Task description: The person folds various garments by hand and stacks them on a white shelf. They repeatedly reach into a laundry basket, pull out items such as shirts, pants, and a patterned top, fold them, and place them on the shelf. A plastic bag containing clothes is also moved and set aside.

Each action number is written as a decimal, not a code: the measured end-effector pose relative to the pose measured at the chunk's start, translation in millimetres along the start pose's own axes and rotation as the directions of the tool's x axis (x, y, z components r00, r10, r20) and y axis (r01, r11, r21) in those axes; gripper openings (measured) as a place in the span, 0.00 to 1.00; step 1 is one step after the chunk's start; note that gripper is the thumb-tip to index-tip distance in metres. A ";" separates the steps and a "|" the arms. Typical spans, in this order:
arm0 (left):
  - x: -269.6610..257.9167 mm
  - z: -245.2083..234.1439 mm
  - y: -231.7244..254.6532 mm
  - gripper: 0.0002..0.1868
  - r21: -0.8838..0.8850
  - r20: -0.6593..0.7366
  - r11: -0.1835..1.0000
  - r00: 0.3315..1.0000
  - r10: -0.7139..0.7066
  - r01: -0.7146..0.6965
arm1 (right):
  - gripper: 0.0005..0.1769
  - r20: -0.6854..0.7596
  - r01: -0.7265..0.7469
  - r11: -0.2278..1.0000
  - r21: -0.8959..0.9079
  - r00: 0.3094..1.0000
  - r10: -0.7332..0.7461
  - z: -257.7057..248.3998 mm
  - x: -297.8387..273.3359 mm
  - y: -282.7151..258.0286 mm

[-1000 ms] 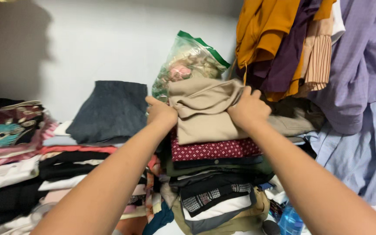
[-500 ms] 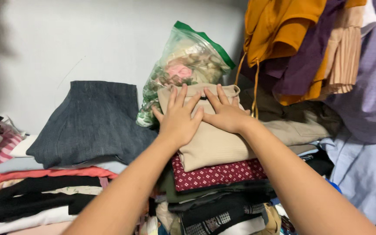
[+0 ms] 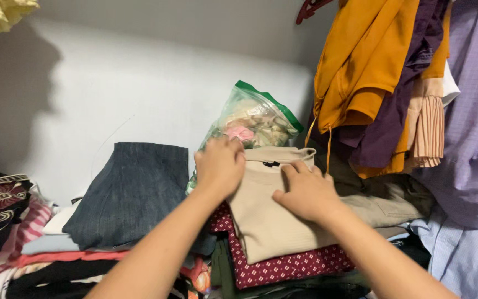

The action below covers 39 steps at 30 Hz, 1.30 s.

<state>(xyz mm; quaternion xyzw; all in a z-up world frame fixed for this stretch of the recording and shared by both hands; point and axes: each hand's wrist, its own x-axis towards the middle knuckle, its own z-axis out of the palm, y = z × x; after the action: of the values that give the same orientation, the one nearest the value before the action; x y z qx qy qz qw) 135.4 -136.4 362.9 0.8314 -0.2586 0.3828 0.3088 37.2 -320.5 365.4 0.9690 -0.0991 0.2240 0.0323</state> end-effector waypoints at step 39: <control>28.6 -228.2 -231.1 0.24 0.202 -0.411 0.966 0.910 -0.064 0.159 | 0.33 -0.011 0.134 0.957 -0.259 0.990 -0.141 5.6 54.1 -32.1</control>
<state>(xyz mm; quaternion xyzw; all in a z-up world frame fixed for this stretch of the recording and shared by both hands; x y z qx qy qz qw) 197.0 176.6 430.6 0.7789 -0.0956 0.5540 0.2778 93.8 -299.4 383.7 0.9577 -0.0594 0.2206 0.1749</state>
